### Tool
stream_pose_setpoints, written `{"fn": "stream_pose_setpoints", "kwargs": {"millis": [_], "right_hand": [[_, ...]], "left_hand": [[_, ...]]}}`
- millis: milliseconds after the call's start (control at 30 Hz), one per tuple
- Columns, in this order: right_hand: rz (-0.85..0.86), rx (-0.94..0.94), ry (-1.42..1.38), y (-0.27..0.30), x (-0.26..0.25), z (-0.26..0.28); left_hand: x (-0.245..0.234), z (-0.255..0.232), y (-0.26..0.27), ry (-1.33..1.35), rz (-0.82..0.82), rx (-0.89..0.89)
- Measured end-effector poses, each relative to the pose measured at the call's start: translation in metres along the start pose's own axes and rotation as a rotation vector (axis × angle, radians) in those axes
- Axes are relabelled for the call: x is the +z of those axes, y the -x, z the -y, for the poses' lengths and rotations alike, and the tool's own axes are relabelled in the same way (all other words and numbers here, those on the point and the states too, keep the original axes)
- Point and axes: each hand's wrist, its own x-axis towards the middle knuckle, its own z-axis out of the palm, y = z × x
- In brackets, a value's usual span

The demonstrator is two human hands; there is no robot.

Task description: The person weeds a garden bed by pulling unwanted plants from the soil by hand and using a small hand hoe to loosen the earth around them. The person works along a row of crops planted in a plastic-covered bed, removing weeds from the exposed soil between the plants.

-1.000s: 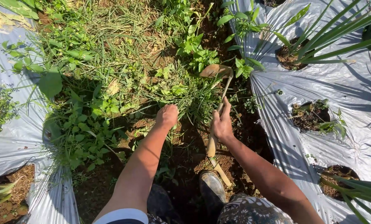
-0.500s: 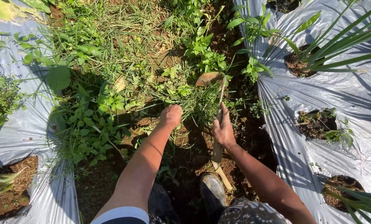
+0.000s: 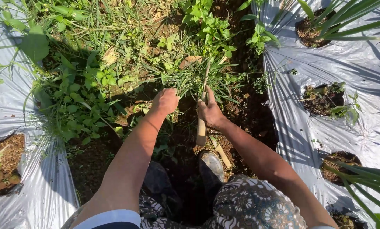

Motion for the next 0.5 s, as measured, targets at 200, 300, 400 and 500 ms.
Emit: {"fn": "stream_pose_setpoints", "kwargs": {"millis": [200, 300, 400, 500], "right_hand": [[-0.102, 0.202, 0.040, -0.009, -0.026, -0.074], [0.121, 0.091, -0.754, -0.026, -0.041, -0.125], [-0.001, -0.075, -0.060, -0.012, -0.013, -0.108], [-0.111, -0.032, -0.318, -0.002, 0.002, -0.081]], "left_hand": [[-0.006, -0.021, 0.075, 0.128, 0.010, -0.068], [0.015, -0.032, 0.095, 0.280, -0.134, -0.095], [0.047, -0.033, 0.100, 0.308, -0.173, 0.014], [0.075, -0.030, 0.094, 0.181, -0.216, 0.234]]}}
